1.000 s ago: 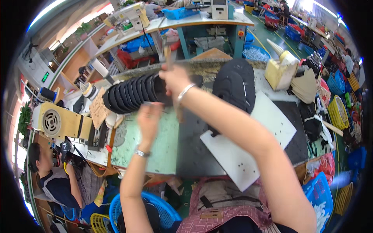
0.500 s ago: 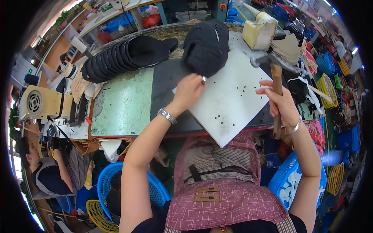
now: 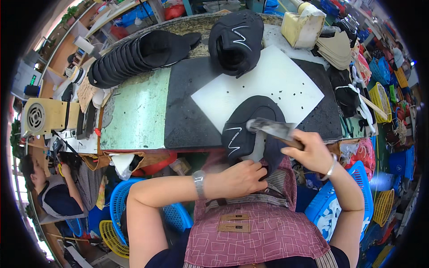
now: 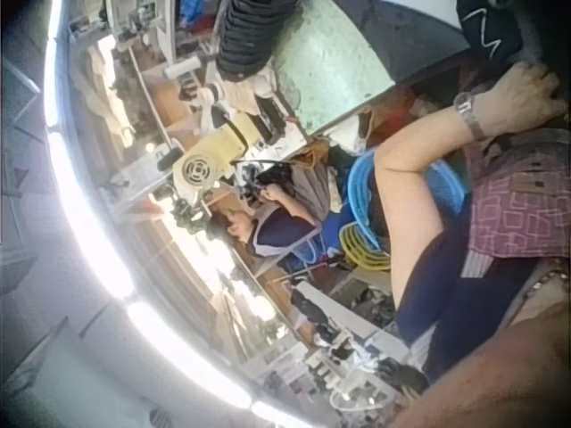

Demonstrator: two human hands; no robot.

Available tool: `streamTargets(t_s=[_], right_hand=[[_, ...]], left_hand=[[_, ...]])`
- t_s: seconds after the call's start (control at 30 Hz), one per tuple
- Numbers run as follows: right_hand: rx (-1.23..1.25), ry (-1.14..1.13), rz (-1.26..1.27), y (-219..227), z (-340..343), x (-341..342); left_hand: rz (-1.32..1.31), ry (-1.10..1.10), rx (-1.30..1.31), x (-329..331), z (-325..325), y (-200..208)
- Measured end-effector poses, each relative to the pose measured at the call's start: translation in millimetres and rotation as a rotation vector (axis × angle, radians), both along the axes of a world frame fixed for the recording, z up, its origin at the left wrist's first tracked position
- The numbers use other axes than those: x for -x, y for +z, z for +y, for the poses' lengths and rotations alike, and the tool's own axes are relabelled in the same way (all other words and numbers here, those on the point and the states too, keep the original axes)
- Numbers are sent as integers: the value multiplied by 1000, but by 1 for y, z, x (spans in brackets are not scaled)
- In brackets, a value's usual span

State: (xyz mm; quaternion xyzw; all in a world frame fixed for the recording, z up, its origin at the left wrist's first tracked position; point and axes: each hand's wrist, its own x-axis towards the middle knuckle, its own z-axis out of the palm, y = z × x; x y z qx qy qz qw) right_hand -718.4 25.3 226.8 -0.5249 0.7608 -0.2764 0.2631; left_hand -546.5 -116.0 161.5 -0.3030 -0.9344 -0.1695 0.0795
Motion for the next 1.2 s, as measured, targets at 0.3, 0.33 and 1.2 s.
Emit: streamTargets(t_s=[0.3,0.33,1.2], right_hand=[[-72,-52,19,-34,-2,8],[-69,-73,30,-34,-1,8],[105,-180,18,-4,38,-5]], left_hand=[[-550,622,-1507,2,-48,10],[-561,620,-1510,3,-48,-2],[-394,847,-1248,12,-31,-21]])
